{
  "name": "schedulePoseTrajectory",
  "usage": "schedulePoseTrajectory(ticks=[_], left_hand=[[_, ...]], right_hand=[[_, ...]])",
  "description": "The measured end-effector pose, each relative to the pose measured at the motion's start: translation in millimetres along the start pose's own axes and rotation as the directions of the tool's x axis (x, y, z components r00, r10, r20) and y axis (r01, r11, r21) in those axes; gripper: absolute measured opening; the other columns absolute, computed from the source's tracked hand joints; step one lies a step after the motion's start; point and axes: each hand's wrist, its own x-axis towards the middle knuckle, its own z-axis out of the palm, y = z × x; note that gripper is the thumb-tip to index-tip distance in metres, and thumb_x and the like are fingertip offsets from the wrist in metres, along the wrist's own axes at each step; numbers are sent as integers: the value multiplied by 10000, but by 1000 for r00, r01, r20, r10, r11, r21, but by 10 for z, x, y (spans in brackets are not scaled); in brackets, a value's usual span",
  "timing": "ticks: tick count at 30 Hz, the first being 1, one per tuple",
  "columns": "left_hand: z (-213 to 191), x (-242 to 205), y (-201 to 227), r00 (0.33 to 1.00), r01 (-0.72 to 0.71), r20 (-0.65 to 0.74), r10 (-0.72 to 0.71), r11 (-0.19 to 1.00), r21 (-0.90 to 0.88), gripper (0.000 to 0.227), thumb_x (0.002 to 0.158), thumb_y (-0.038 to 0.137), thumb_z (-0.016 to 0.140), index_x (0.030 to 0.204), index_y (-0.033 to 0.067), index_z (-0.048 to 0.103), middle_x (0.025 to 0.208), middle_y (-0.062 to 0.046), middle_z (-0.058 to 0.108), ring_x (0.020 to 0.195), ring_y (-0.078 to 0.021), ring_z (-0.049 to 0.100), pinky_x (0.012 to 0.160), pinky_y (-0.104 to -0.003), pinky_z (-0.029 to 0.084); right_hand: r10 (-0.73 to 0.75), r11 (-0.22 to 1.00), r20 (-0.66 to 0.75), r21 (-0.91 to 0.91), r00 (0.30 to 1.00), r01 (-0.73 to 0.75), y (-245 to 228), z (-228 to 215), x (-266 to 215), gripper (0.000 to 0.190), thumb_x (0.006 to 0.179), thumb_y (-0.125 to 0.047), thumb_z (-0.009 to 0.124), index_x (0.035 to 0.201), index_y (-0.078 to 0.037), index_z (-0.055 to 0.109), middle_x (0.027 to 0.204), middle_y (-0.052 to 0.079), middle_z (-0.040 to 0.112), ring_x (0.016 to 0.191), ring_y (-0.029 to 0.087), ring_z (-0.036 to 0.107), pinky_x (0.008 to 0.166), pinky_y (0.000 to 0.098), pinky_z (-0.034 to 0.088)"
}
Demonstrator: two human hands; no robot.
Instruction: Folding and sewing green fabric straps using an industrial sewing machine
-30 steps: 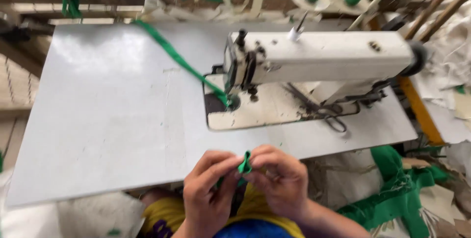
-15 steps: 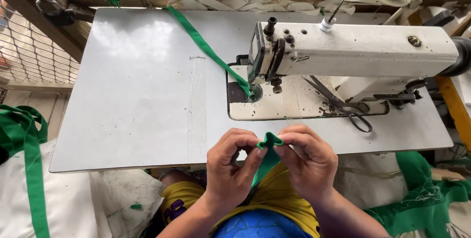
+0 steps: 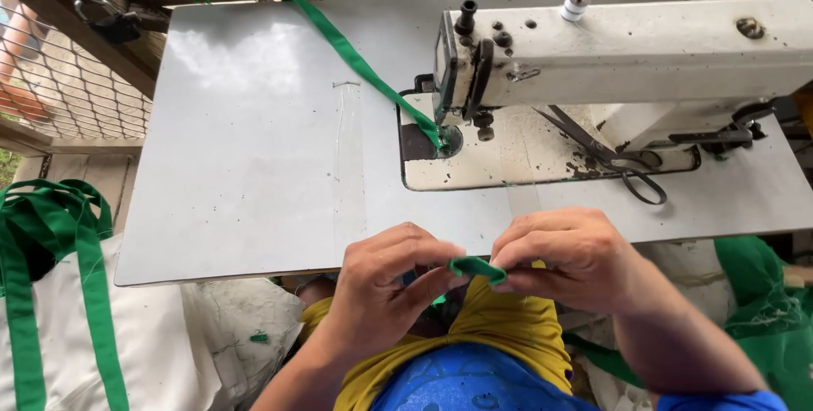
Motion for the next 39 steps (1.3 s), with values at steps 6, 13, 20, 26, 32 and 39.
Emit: schedulePoseTrajectory(ticks=[6, 13, 20, 26, 32, 39], left_hand=[[-161, 67, 127, 981, -49, 190, 36, 997, 65, 104, 918, 127, 780, 988, 105, 706, 882, -21, 723, 781, -174, 672, 687, -290, 562], [-244, 79, 147, 951, -107, 303, 55, 982, 155, 112, 940, 173, 756, 971, 91, 686, 771, -12, 683, 639, -188, 644, 610, -312, 514], [-83, 103, 198, 994, -89, 86, 73, 976, 199, 93, 957, 126, 707, 951, 44, 663, 818, -53, 704, 685, -194, 636, 628, -298, 521], [171, 105, 171, 978, -46, -179, 112, 941, 336, 73, 946, 101, 704, 919, 37, 683, 855, -96, 696, 749, -237, 652, 670, -339, 531], [397, 127, 52, 926, 155, -368, -81, 972, 176, 126, 918, 133, 727, 832, 40, 726, 806, -76, 711, 742, -176, 678, 656, -278, 548], [603, 103, -127, 742, 336, -373, -557, 790, -512, 105, 896, 53, 752, 791, 45, 755, 845, -53, 731, 828, -146, 681, 727, -254, 565]], right_hand=[[-49, 998, 193, -39, 980, 58, -88, -151, 65, 126, 963, -208, 672, 979, -83, 682, 873, 40, 742, 686, 190, 722, 563, 288, 567], [-82, 996, 181, -19, 980, 87, -156, -140, 99, 149, 990, -185, 614, 982, -46, 667, 894, 62, 674, 695, 219, 630, 599, 324, 518], [-21, 996, -83, -85, 996, 14, -160, 59, 34, 165, 990, -161, 587, 939, -6, 608, 854, 112, 650, 716, 231, 655, 656, 308, 576], [-58, 922, -409, -371, 911, -107, -155, 367, -18, 95, 941, -70, 690, 929, 15, 649, 842, 138, 674, 699, 253, 625, 665, 337, 536], [-39, 889, -614, -382, 788, -253, -37, 717, -69, 84, 944, -61, 712, 930, 4, 661, 811, 133, 700, 647, 194, 658, 593, 280, 551], [-166, 853, -698, -457, 697, -254, 182, 907, -68, 97, 937, -20, 744, 985, 0, 662, 868, 155, 709, 703, 201, 707, 626, 276, 591]])
